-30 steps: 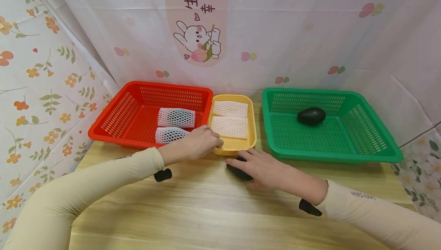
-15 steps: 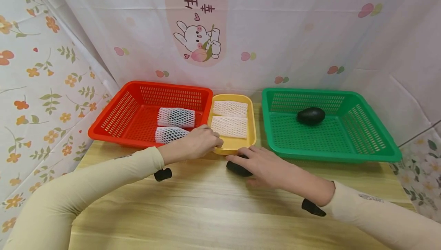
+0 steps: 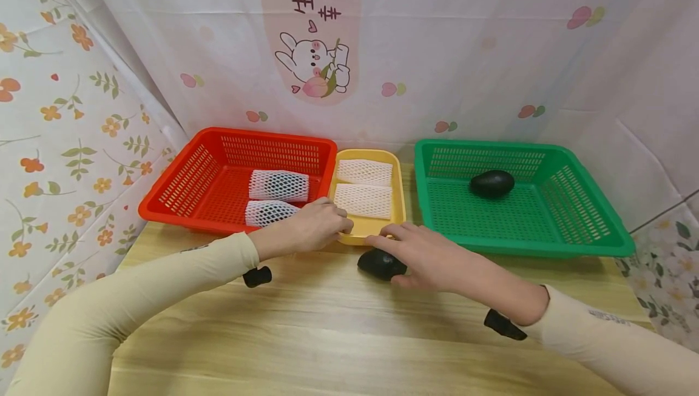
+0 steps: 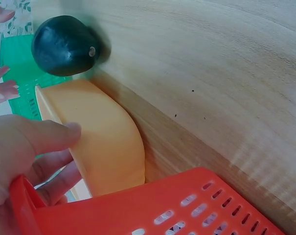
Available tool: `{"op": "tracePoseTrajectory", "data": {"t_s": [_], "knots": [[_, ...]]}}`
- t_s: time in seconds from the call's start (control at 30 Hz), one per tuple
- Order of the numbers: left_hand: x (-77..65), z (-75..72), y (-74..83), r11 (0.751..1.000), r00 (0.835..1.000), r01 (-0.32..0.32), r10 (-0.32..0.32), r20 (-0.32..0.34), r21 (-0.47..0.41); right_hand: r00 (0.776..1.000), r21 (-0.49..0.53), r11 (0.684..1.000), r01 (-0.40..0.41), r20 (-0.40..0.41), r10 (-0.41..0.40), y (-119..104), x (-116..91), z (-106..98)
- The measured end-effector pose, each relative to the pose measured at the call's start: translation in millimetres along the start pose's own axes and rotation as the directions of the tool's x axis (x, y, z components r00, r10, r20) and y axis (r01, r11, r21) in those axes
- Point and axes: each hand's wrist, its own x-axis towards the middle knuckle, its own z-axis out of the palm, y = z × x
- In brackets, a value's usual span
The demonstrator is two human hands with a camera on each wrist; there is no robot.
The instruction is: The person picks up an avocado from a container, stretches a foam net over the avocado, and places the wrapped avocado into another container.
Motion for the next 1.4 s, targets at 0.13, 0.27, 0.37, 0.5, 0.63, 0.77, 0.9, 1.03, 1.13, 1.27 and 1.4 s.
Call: {"op": "tracePoseTrajectory", "data": {"t_s": [0.13, 0.27, 0.37, 0.5, 0.63, 0.77, 0.9, 1.03, 1.13, 1.27, 1.4], "knots": [[-1.2, 0.1, -1.2, 1.0, 1.0, -0.012, 0.012, -0.005, -0.018, 1.0, 0.006, 1.0, -0.015, -0.013, 0.015, 2.8, 1.0, -7.0], [-3.4, -0.6, -2.1, 0.998, 1.0, -0.024, 0.023, -0.017, -0.053, 0.999, 0.012, 0.999, -0.039, -0.021, 0.039, 5.7, 1.4, -12.6], [-4.9, -2.0, -2.4, 0.997, 0.999, -0.034, 0.031, -0.039, -0.074, 0.998, 0.004, 0.999, -0.052, -0.021, 0.053, 7.3, 2.1, -15.5], [-5.8, -4.4, -2.7, 0.995, 0.997, -0.053, 0.048, -0.056, -0.083, 0.998, -0.001, 0.998, -0.055, -0.022, 0.055, 8.7, 2.6, -17.4], [-5.3, -5.8, -4.1, 0.993, 0.996, -0.069, 0.063, -0.056, -0.101, 0.998, 0.004, 0.998, -0.061, -0.02, 0.061, 10.5, 2.8, -17.4], [-3.4, -8.6, -4.8, 0.99, 0.996, -0.078, 0.073, -0.051, -0.117, 0.997, 0.021, 0.997, -0.078, -0.009, 0.079, 11.7, 2.1, -16.1], [2.7, -16.9, -4.0, 0.987, 0.998, -0.062, 0.059, -0.019, -0.147, 0.995, 0.041, 0.994, -0.099, 0.005, 0.099, 12.2, 0.8, -14.0], [13.4, -30.0, -4.6, 0.986, 0.999, -0.035, 0.04, 0.031, -0.163, 0.995, 0.06, 0.993, -0.098, -0.001, 0.098, 12.6, -1.2, -9.3], [24.0, -39.0, -7.2, 0.989, 0.997, -0.014, 0.026, 0.079, -0.144, 0.996, 0.074, 0.993, -0.094, -0.003, 0.095, 12.9, -2.5, -4.0], [38.9, -47.1, -11.8, 0.995, 0.992, 0.017, -0.004, 0.129, -0.098, 0.996, 0.077, 0.993, -0.091, 0.002, 0.091, 12.9, -3.9, 3.4], [52.7, -51.4, -15.2, 0.996, 0.988, 0.053, -0.043, 0.15, -0.067, 0.996, 0.069, 0.994, -0.083, -0.018, 0.085, 13.6, -4.9, 10.1]]}}
